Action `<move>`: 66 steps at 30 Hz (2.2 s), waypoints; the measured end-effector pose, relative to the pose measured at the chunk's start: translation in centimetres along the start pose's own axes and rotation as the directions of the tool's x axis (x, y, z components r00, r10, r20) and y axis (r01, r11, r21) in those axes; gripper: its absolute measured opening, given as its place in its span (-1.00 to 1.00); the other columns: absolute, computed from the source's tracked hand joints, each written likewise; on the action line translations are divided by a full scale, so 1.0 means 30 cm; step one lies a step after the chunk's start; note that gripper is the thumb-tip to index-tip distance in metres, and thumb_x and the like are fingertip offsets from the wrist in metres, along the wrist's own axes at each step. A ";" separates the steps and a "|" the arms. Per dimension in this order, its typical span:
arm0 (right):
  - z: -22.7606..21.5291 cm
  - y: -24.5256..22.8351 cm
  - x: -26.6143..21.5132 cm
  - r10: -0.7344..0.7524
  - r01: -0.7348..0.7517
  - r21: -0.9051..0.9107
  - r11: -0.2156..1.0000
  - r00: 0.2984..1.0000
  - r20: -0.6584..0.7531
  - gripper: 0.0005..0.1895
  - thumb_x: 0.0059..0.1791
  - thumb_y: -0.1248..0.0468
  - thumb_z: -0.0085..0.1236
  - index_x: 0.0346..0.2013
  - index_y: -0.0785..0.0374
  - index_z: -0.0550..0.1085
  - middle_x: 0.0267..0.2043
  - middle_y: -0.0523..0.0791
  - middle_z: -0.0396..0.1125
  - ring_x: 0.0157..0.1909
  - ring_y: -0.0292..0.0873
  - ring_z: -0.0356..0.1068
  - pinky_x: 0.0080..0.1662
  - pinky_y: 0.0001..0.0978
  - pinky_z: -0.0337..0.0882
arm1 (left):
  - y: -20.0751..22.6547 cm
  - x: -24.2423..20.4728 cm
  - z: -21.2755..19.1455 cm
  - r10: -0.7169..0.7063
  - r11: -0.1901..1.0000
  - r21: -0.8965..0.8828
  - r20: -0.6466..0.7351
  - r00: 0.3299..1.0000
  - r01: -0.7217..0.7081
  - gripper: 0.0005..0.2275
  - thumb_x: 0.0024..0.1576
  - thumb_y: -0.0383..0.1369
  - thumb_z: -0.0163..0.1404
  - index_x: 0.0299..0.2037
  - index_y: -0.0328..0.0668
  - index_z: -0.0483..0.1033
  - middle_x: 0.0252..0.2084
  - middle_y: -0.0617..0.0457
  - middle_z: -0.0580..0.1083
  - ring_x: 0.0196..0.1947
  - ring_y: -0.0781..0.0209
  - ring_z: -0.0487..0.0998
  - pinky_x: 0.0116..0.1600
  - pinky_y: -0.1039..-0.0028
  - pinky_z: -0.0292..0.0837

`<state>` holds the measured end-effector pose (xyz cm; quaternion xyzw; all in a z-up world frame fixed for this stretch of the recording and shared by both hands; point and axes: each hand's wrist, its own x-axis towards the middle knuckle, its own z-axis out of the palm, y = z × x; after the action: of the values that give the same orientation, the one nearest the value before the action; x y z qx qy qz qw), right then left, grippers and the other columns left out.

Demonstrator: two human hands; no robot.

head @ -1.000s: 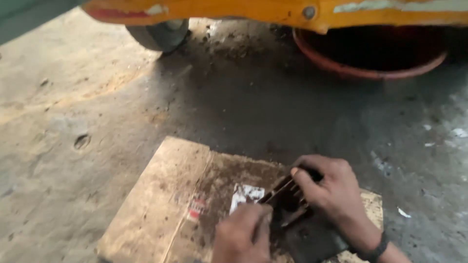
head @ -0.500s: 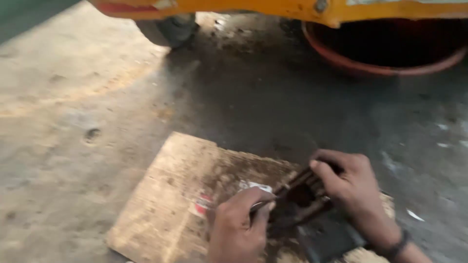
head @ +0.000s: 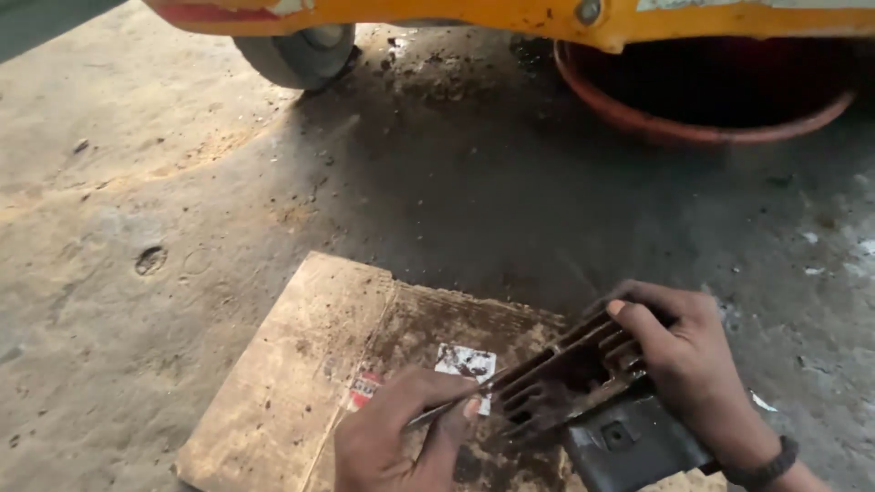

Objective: The person kneels on the workshop floor and uses a flat blade to scrape old gasket material and dirt off the mating surface of a small engine cover, holding the part steady with the other hand and repositioning it to reach different edges. A wrench and screwdriver lie on the cardboard beside the work.

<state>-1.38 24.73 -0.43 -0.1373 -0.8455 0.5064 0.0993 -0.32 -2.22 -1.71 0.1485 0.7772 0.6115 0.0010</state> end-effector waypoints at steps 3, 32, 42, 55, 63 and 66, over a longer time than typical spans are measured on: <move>0.003 -0.012 -0.010 0.024 -0.026 0.074 0.997 0.999 0.027 -0.73 -0.05 0.28 0.02 -0.44 0.46 0.55 -0.62 -0.07 0.45 -0.55 -0.26 0.39 -0.45 -0.34 0.38 | -0.013 -0.008 0.057 0.036 0.999 0.037 0.020 0.999 -0.036 -0.90 0.05 -0.54 0.18 -0.26 -0.19 0.65 -0.35 -0.05 0.64 -0.31 0.19 0.74 -0.23 0.43 0.59; 0.088 -0.057 -0.082 -0.155 0.124 -0.189 0.974 0.974 -0.162 -0.75 -0.11 0.22 0.13 -0.36 0.38 0.59 -0.63 -0.02 0.44 -0.59 -0.24 0.45 -0.42 -0.35 0.39 | -0.147 -0.075 0.154 -0.004 0.896 0.438 0.170 0.985 -0.072 -0.93 0.13 -0.45 0.08 -0.27 -0.17 0.63 -0.34 -0.16 0.65 -0.40 0.10 0.76 -0.29 0.33 0.70; 0.074 -0.059 -0.053 -0.098 0.069 -0.158 0.985 0.978 -0.182 -0.77 -0.14 0.23 0.16 -0.37 0.38 0.59 -0.64 -0.01 0.44 -0.58 -0.19 0.43 -0.44 -0.32 0.40 | -0.050 0.018 -0.030 -0.325 0.931 0.209 0.102 0.940 0.300 -0.83 -0.01 -0.40 0.17 -0.21 -0.11 0.67 -0.30 -0.05 0.67 -0.27 0.12 0.77 -0.03 0.21 0.67; 0.086 -0.065 -0.082 -0.054 0.031 -0.116 0.993 0.977 -0.204 -0.77 -0.12 0.23 0.18 -0.37 0.39 0.59 -0.60 -0.04 0.40 -0.59 -0.24 0.40 -0.45 -0.32 0.38 | -0.056 -0.008 0.034 0.086 0.965 0.251 -0.041 0.995 -0.073 -0.96 -0.10 -0.48 0.20 -0.47 -0.17 0.70 -0.44 0.07 0.65 -0.36 0.25 0.71 -0.17 0.44 0.70; 0.079 -0.083 -0.085 -0.140 0.105 -0.172 0.980 0.968 -0.210 -0.75 -0.09 0.21 0.14 -0.36 0.40 0.57 -0.61 0.03 0.40 -0.59 -0.19 0.41 -0.42 -0.33 0.37 | -0.012 -0.031 0.102 0.192 0.933 0.313 -0.018 0.981 -0.177 -0.93 -0.08 -0.48 0.21 -0.41 -0.25 0.64 -0.37 -0.07 0.59 -0.33 0.04 0.70 -0.20 0.31 0.61; 0.085 -0.112 -0.096 -0.105 0.074 -0.173 0.982 0.978 -0.179 -0.74 -0.08 0.21 0.12 -0.37 0.39 0.58 -0.63 0.04 0.40 -0.61 -0.15 0.42 -0.44 -0.30 0.36 | 0.085 -0.019 0.009 0.130 0.954 0.276 -0.026 0.991 -0.118 -0.96 -0.02 -0.46 0.17 -0.39 -0.18 0.61 -0.37 0.01 0.58 -0.30 0.10 0.68 -0.17 0.37 0.62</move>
<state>0.11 20.15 1.26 -0.1539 -0.8768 0.4143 0.1896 0.85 -1.56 0.55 0.1823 0.8431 0.5003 -0.0751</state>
